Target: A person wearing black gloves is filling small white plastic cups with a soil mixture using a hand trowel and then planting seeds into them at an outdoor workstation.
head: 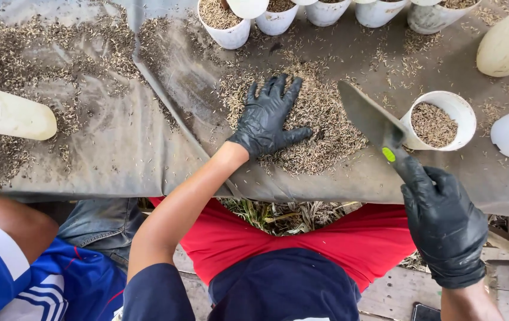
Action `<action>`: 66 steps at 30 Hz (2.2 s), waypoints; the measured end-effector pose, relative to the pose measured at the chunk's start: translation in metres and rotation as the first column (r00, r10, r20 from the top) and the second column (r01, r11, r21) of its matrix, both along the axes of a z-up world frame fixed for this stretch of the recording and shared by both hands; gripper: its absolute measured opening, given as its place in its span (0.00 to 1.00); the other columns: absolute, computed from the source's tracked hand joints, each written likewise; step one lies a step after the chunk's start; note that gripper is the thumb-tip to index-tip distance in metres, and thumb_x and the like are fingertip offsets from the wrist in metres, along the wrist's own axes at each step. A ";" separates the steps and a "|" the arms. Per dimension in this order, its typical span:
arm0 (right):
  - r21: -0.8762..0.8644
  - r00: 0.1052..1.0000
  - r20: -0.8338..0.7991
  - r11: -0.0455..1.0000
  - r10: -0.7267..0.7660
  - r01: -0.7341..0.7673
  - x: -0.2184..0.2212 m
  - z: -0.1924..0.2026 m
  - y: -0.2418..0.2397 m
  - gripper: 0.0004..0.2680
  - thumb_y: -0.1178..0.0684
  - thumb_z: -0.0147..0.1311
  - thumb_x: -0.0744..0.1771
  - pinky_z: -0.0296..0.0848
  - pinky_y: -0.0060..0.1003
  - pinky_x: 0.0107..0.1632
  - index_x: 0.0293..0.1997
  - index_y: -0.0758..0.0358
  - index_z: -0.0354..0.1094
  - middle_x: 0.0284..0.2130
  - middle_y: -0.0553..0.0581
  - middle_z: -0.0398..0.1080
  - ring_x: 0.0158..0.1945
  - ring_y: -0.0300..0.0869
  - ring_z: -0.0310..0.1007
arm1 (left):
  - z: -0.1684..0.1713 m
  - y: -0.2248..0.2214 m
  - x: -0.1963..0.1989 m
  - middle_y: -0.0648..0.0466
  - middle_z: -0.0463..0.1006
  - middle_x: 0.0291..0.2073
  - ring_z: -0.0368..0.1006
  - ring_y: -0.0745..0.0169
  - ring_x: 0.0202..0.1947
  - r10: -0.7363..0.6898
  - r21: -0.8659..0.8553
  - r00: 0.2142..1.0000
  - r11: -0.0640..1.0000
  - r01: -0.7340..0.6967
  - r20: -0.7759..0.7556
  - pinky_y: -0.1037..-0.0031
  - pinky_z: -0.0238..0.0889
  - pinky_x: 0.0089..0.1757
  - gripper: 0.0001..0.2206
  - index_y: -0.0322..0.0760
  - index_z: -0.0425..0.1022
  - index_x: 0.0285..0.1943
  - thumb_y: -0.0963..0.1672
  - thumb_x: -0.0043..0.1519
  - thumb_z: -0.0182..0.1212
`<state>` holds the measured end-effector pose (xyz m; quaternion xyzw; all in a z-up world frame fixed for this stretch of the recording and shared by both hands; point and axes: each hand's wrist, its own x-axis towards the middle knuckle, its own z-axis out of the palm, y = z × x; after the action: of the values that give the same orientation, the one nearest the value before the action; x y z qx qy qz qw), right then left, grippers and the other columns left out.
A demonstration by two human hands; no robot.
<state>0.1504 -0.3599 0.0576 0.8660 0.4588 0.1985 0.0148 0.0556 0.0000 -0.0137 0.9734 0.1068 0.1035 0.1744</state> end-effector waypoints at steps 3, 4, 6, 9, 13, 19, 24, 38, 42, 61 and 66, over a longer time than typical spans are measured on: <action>0.034 0.995 -0.063 0.996 -0.078 0.080 -0.005 -0.003 -0.004 0.19 0.52 0.62 0.71 0.76 0.48 0.32 0.73 0.40 0.71 0.51 0.55 0.75 0.41 0.51 0.79 | -0.001 0.001 0.010 0.28 0.62 0.69 0.60 0.25 0.68 -0.045 0.028 0.997 0.999 0.043 0.065 0.42 0.52 0.64 0.41 0.41 0.49 0.80 0.64 0.65 0.51; 0.056 0.997 -0.065 0.998 -0.034 0.038 -0.003 -0.006 -0.005 0.18 0.52 0.60 0.72 0.75 0.48 0.32 0.72 0.44 0.71 0.51 0.57 0.75 0.42 0.51 0.79 | -0.001 0.001 0.012 0.31 0.66 0.66 0.65 0.28 0.62 -0.052 0.070 0.996 0.996 0.047 0.073 0.44 0.55 0.61 0.36 0.44 0.55 0.78 0.63 0.66 0.49; 0.081 0.998 -0.064 0.997 0.008 -0.003 -0.003 -0.005 -0.005 0.17 0.53 0.59 0.72 0.74 0.48 0.32 0.71 0.48 0.72 0.51 0.58 0.75 0.44 0.52 0.78 | -0.003 0.004 0.018 0.34 0.70 0.62 0.71 0.32 0.56 -0.061 0.114 0.995 0.992 0.051 0.082 0.46 0.59 0.58 0.32 0.47 0.61 0.76 0.62 0.68 0.47; 0.142 0.992 -0.118 0.989 0.045 -0.027 -0.006 0.001 -0.007 0.17 0.56 0.60 0.73 0.73 0.46 0.33 0.72 0.45 0.72 0.50 0.59 0.73 0.43 0.51 0.76 | -0.007 0.009 0.027 0.47 0.78 0.42 0.75 0.52 0.35 -0.145 0.096 0.932 0.988 0.120 0.331 0.67 0.74 0.30 0.22 0.48 0.69 0.65 0.45 0.63 0.70; 0.088 0.999 -0.014 0.995 -0.039 0.040 0.000 -0.010 -0.020 0.16 0.51 0.63 0.73 0.71 0.42 0.29 0.71 0.43 0.74 0.52 0.54 0.77 0.37 0.47 0.78 | 0.020 0.012 0.023 0.50 0.76 0.50 0.76 0.59 0.38 -0.105 -0.082 0.883 0.984 0.159 0.457 0.73 0.74 0.30 0.34 0.58 0.57 0.76 0.46 0.63 0.72; 0.135 0.999 -0.046 0.991 -0.019 0.025 0.000 -0.010 -0.022 0.15 0.52 0.66 0.73 0.73 0.42 0.31 0.70 0.46 0.76 0.51 0.56 0.78 0.38 0.47 0.78 | 0.066 -0.028 0.024 0.32 0.48 0.76 0.49 0.23 0.73 -0.168 0.103 0.970 0.977 0.188 -0.178 0.29 0.47 0.60 0.55 0.57 0.35 0.82 0.73 0.53 0.56; 0.138 0.998 -0.061 0.990 -0.015 0.024 -0.001 -0.015 -0.027 0.14 0.53 0.65 0.73 0.74 0.41 0.33 0.70 0.50 0.77 0.51 0.55 0.77 0.39 0.47 0.79 | 0.055 -0.046 0.045 0.40 0.39 0.78 0.39 0.18 0.73 -0.110 0.152 0.880 0.968 0.202 -0.463 0.20 0.38 0.59 0.57 0.57 0.35 0.82 0.71 0.51 0.64; 0.262 0.988 -0.149 0.965 0.044 -0.003 -0.002 -0.007 -0.029 0.14 0.58 0.66 0.73 0.76 0.48 0.37 0.69 0.59 0.76 0.54 0.62 0.77 0.43 0.55 0.80 | 0.018 0.011 0.056 0.44 0.78 0.47 0.80 0.56 0.38 -0.248 0.128 0.883 0.968 0.215 0.399 0.72 0.80 0.34 0.44 0.56 0.59 0.74 0.44 0.52 0.87; 0.245 0.989 -0.149 0.969 0.023 0.014 -0.005 -0.002 -0.032 0.15 0.60 0.66 0.74 0.73 0.45 0.35 0.71 0.53 0.77 0.53 0.58 0.77 0.42 0.51 0.79 | 0.052 0.002 0.049 0.46 0.70 0.55 0.70 0.49 0.48 -0.138 0.336 0.958 0.941 0.048 0.251 0.61 0.68 0.41 0.45 0.60 0.47 0.80 0.56 0.59 0.78; 0.283 0.993 -0.116 0.958 -0.008 0.041 -0.010 0.004 -0.036 0.16 0.58 0.66 0.75 0.75 0.47 0.39 0.73 0.58 0.76 0.57 0.59 0.76 0.47 0.53 0.79 | -0.019 -0.059 0.101 0.53 0.75 0.45 0.74 0.48 0.38 -0.202 0.402 0.979 0.898 0.180 0.013 0.59 0.70 0.34 0.21 0.48 0.70 0.55 0.48 0.54 0.68; 0.317 0.989 -0.150 0.948 0.015 0.034 -0.009 0.006 -0.036 0.15 0.60 0.67 0.74 0.75 0.48 0.43 0.73 0.61 0.76 0.57 0.63 0.77 0.47 0.56 0.79 | 0.048 -0.047 0.077 0.57 0.69 0.19 0.67 0.66 0.12 -0.233 0.151 0.972 0.962 0.226 0.033 0.74 0.65 0.09 0.11 0.33 0.73 0.45 0.31 0.58 0.55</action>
<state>0.1413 -0.3956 0.0633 0.8716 0.4165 0.2038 -0.1588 0.1327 -0.0467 0.0339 0.9865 -0.0189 0.1146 0.1158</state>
